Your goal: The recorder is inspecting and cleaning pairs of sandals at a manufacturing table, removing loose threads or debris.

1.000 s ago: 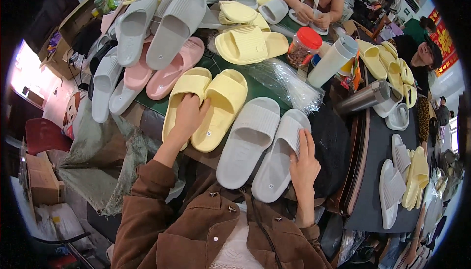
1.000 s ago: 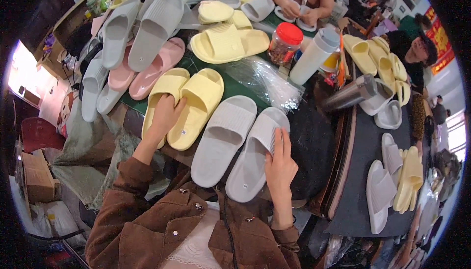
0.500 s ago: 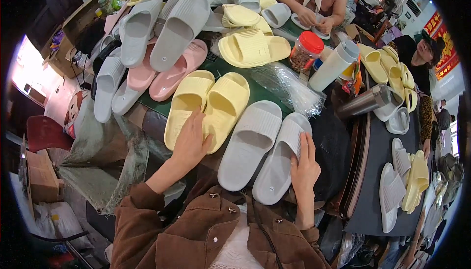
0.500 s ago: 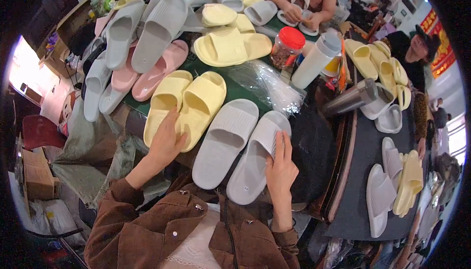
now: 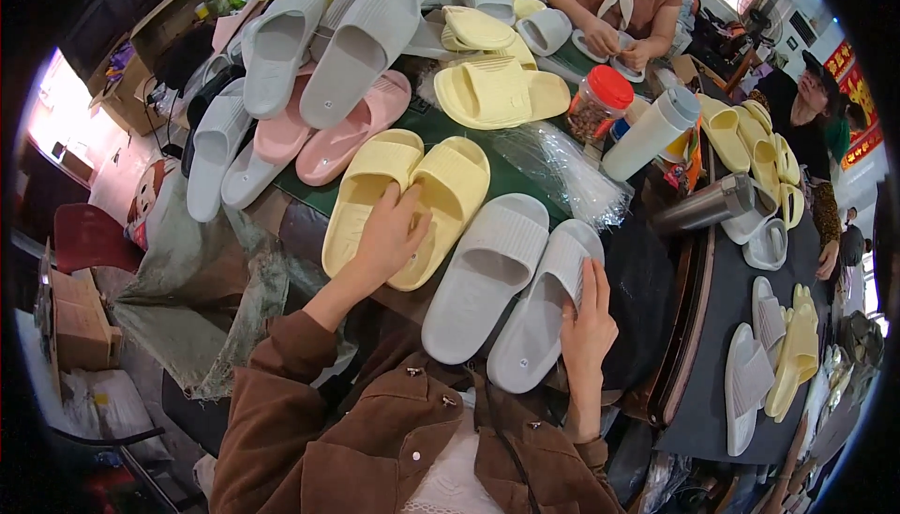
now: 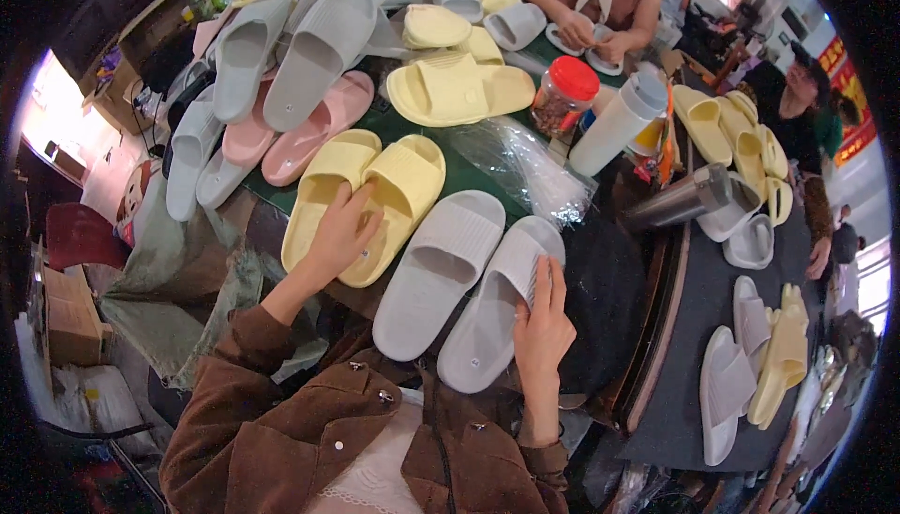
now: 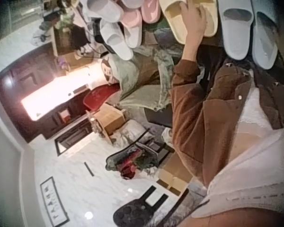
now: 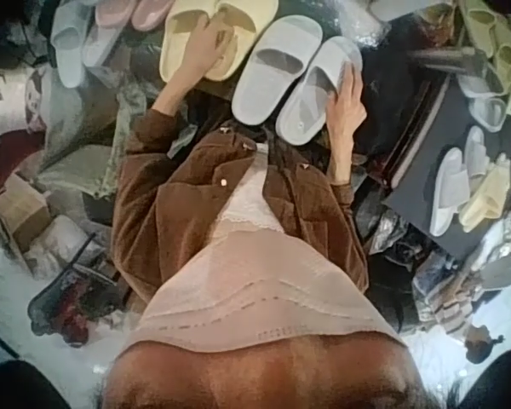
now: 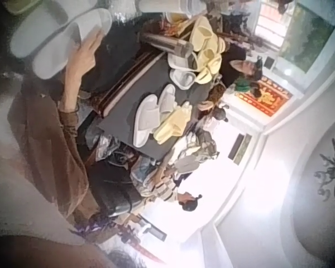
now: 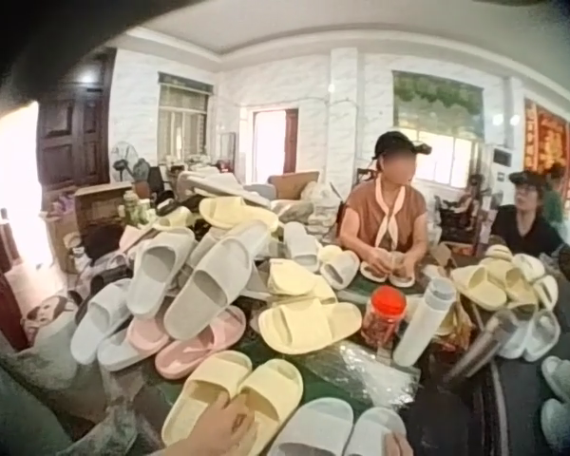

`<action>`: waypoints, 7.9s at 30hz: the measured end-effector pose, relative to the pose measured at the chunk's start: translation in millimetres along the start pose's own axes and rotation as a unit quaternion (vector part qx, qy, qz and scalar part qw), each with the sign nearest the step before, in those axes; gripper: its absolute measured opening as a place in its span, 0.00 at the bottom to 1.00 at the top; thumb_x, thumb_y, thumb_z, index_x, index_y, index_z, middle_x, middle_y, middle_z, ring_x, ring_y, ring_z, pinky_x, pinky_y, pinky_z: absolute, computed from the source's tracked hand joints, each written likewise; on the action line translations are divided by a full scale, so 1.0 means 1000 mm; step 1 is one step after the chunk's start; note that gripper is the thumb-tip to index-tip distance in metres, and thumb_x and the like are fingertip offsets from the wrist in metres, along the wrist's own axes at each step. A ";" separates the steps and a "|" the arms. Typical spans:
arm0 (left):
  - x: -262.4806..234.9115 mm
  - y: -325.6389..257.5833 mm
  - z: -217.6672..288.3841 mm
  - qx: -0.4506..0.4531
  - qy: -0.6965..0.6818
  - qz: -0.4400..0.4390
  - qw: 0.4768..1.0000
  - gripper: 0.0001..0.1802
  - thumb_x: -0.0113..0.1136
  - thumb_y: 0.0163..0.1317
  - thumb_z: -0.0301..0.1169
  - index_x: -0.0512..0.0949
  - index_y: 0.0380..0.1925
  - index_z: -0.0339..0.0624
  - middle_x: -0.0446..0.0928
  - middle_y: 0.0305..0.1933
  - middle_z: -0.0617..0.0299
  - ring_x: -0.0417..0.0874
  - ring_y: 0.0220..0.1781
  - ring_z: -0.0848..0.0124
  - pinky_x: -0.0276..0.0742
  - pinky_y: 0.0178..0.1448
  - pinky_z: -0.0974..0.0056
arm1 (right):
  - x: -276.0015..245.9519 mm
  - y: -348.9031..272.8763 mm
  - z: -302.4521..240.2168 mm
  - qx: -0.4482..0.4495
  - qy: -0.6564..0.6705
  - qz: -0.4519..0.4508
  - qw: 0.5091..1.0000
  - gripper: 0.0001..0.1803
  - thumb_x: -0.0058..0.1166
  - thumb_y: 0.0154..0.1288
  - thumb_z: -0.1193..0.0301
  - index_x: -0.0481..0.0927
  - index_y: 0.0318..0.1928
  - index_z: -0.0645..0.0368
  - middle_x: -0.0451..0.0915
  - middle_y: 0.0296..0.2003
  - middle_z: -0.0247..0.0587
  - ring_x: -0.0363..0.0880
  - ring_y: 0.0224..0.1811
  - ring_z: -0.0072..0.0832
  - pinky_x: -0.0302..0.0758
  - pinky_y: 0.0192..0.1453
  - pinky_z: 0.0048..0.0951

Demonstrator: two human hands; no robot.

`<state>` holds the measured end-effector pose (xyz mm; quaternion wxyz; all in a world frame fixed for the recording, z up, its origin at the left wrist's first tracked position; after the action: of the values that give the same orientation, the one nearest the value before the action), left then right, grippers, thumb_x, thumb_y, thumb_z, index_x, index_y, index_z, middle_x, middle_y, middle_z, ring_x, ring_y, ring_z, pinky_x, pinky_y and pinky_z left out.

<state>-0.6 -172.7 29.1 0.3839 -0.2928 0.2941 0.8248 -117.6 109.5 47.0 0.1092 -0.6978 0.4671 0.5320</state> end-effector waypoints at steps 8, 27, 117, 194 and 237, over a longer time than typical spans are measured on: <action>-0.028 -0.021 0.013 0.061 0.048 0.049 0.996 0.22 0.60 0.58 0.28 0.72 0.52 0.31 0.68 0.40 0.48 0.72 0.43 0.51 0.69 0.48 0.55 | -0.001 -0.002 -0.003 -0.010 -0.008 0.005 1.000 0.38 0.58 0.49 0.82 0.66 0.65 0.52 0.67 0.63 0.40 0.82 0.41 0.46 0.79 0.38 0.36; -0.302 0.047 -0.111 -0.041 0.062 0.423 0.903 0.24 0.56 0.63 0.29 0.73 0.60 0.43 0.66 0.31 0.64 0.68 0.33 0.74 0.66 0.39 0.70 | 0.002 -0.001 -0.003 -0.019 -0.004 0.009 1.000 0.43 0.59 0.45 0.83 0.64 0.66 0.51 0.67 0.64 0.41 0.82 0.37 0.46 0.79 0.36 0.37; 0.049 -0.018 0.128 0.297 0.106 0.021 0.949 0.29 0.61 0.52 0.27 0.72 0.58 0.45 0.73 0.56 0.57 0.69 0.62 0.54 0.60 0.65 0.50 | -0.278 -0.133 0.259 0.296 -0.227 0.186 0.909 0.24 0.55 0.59 0.73 0.75 0.57 0.59 0.74 0.56 0.53 0.73 0.59 0.46 0.68 0.61 0.37; 0.031 -0.056 0.171 0.051 -0.499 -0.325 0.802 0.13 0.48 0.67 0.23 0.76 0.49 0.34 0.77 0.34 0.61 0.78 0.36 0.74 0.72 0.46 0.68 | -0.089 0.008 -0.069 -0.029 0.657 0.010 0.753 0.16 0.38 0.75 0.71 0.73 0.54 0.68 0.81 0.39 0.49 0.81 0.43 0.30 0.77 0.52 0.30; 0.026 -0.096 0.066 -0.173 -0.414 -0.398 0.800 0.15 0.48 0.69 0.30 0.76 0.48 0.29 0.79 0.43 0.59 0.79 0.45 0.74 0.73 0.54 0.69 | -0.017 -0.014 -0.026 0.069 0.323 -0.232 0.915 0.07 0.52 0.64 0.79 0.80 0.40 0.67 0.78 0.32 0.38 0.77 0.23 0.18 0.71 0.24 0.20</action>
<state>45.5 -62.6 29.0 0.7068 -0.0766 -0.1830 0.6790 -90.3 109.4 67.6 0.1207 -0.9111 0.3369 0.2043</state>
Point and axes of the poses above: each hand's wrist, its own y-axis towards the middle knuckle, its own x-axis out of the palm, z = x × y, the point moved 8 cm from there along y, towards the middle knuckle
